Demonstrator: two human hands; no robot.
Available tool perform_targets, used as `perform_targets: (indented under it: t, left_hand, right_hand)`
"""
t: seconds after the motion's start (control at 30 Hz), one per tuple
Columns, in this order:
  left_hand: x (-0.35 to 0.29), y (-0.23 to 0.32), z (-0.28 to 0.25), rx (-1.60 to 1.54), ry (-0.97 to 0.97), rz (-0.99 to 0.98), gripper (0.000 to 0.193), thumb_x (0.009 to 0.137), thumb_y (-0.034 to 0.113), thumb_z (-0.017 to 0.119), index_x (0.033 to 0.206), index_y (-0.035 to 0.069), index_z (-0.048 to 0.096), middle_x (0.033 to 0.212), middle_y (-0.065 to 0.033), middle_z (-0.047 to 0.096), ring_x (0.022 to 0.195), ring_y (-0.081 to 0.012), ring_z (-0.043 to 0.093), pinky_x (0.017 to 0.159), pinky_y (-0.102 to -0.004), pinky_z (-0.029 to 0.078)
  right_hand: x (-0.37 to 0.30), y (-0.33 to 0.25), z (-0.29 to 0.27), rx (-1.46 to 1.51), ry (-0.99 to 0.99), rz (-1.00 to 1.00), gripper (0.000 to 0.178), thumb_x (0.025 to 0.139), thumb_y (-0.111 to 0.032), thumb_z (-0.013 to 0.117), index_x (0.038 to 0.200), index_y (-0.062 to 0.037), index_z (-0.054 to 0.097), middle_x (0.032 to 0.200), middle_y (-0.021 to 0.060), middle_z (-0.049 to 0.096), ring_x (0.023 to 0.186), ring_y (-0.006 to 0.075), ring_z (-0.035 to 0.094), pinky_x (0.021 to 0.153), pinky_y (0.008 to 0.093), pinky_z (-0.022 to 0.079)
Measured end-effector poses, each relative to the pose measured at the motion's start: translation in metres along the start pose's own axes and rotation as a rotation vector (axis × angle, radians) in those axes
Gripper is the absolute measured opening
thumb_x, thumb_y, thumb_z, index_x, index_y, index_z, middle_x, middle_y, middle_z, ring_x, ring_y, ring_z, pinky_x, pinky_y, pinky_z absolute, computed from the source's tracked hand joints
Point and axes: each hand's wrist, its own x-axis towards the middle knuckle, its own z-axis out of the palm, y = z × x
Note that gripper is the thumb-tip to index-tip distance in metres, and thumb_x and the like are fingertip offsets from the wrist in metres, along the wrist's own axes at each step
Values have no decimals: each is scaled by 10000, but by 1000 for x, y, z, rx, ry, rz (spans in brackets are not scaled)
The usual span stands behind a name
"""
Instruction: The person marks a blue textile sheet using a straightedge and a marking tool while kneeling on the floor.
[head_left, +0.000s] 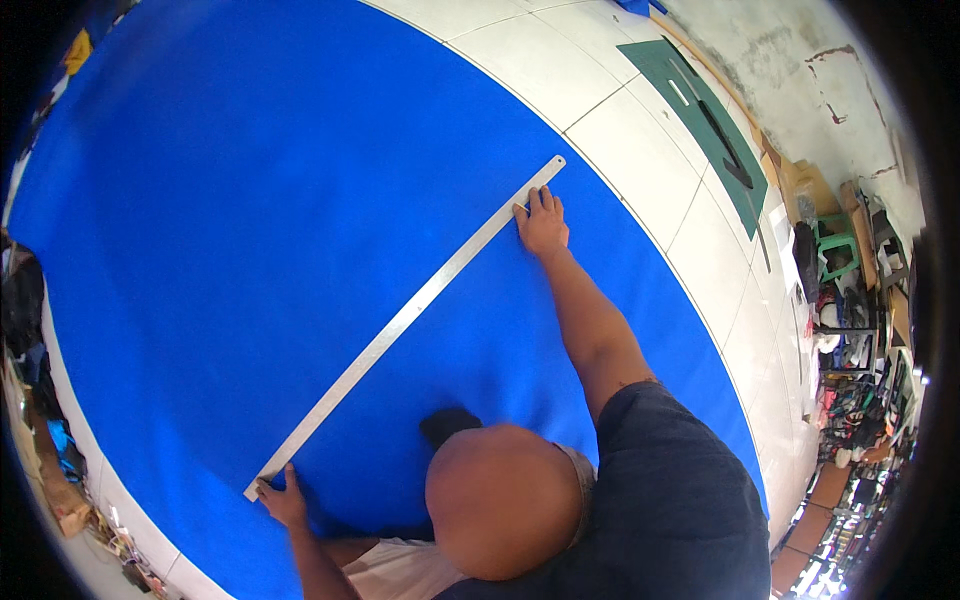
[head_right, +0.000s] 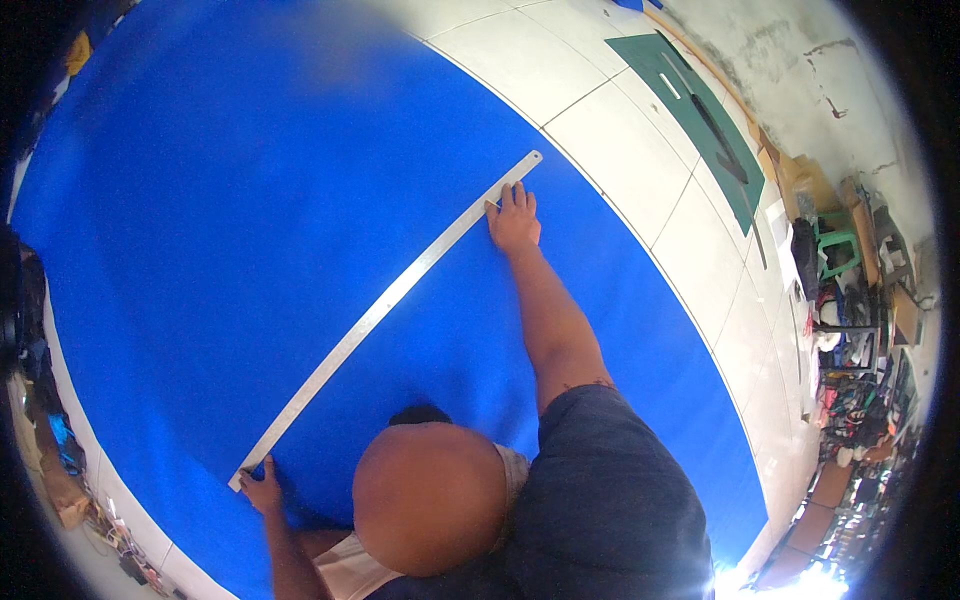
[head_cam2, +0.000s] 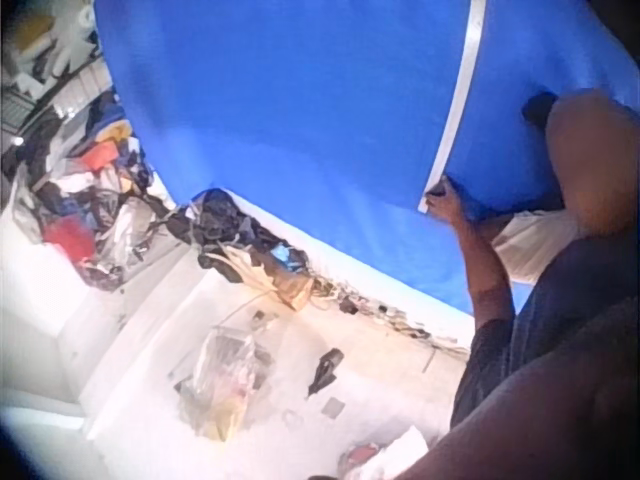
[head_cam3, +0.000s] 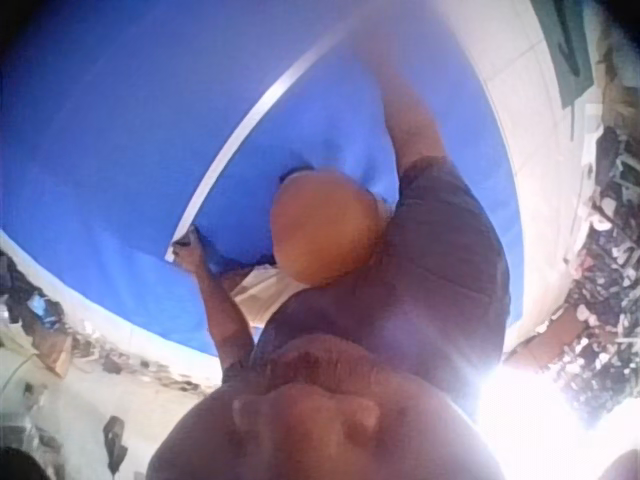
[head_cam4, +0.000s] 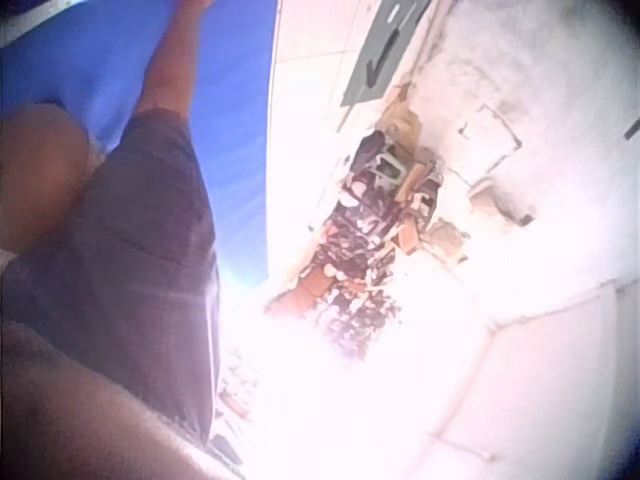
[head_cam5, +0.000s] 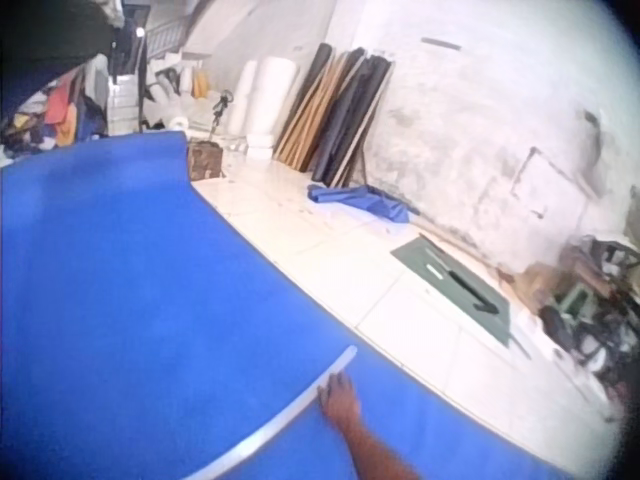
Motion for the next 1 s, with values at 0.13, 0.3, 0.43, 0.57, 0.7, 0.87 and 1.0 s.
perform_targets:
  t: [0.13,0.3,0.43,0.57,0.7,0.87,1.0]
  left_hand:
    - [-12,28,9,-113,23,68,998,800,563,755,1453,-90,376,1444,-353,381,1380,-467,344,1152,-486,304]
    - [-11,35,16,-150,118,66,938,786,508,796,1403,-96,430,1381,-322,433,1319,-443,389,1117,-488,342]
    - [-5,27,18,-181,125,86,916,775,490,816,1379,-93,450,1363,-309,453,1292,-431,408,1088,-491,365]
    - [-6,33,18,-204,141,65,922,767,501,822,1374,-90,458,1335,-306,477,1270,-428,431,1071,-491,377]
    - [-9,36,18,-161,188,30,898,757,519,825,1349,-68,492,1305,-301,496,1240,-429,458,1045,-491,401]
    - [-12,35,20,-185,266,60,852,738,543,829,1301,-29,543,1261,-281,530,1203,-426,495,1008,-497,428]
    - [-13,36,20,-129,263,41,841,734,546,830,1283,-30,559,1241,-266,558,1192,-425,507,1004,-497,431]
  right_hand:
    - [33,16,3,20,-2,42,621,994,-452,476,1487,-81,407,1560,150,352,1403,435,331,1139,490,360]
    - [45,9,4,70,-51,96,621,995,-452,472,1493,-90,397,1551,138,360,1375,440,331,1143,489,338]
    - [43,11,1,101,-34,132,619,996,-451,474,1497,-97,391,1536,135,369,1373,433,319,1141,497,329]
    - [41,7,-3,123,-45,142,612,999,-446,472,1501,-106,388,1536,143,363,1379,432,311,1145,495,320]
    - [42,9,0,106,-44,136,602,1004,-438,465,1506,-117,381,1538,153,356,1383,432,308,1156,494,301]
    - [51,14,13,42,-13,96,579,1010,-447,451,1472,-98,438,1519,159,388,1377,407,323,1139,515,301]
    - [66,38,26,-293,-32,-137,509,1008,-418,445,1414,-123,527,1493,134,437,1363,391,353,1101,542,314]
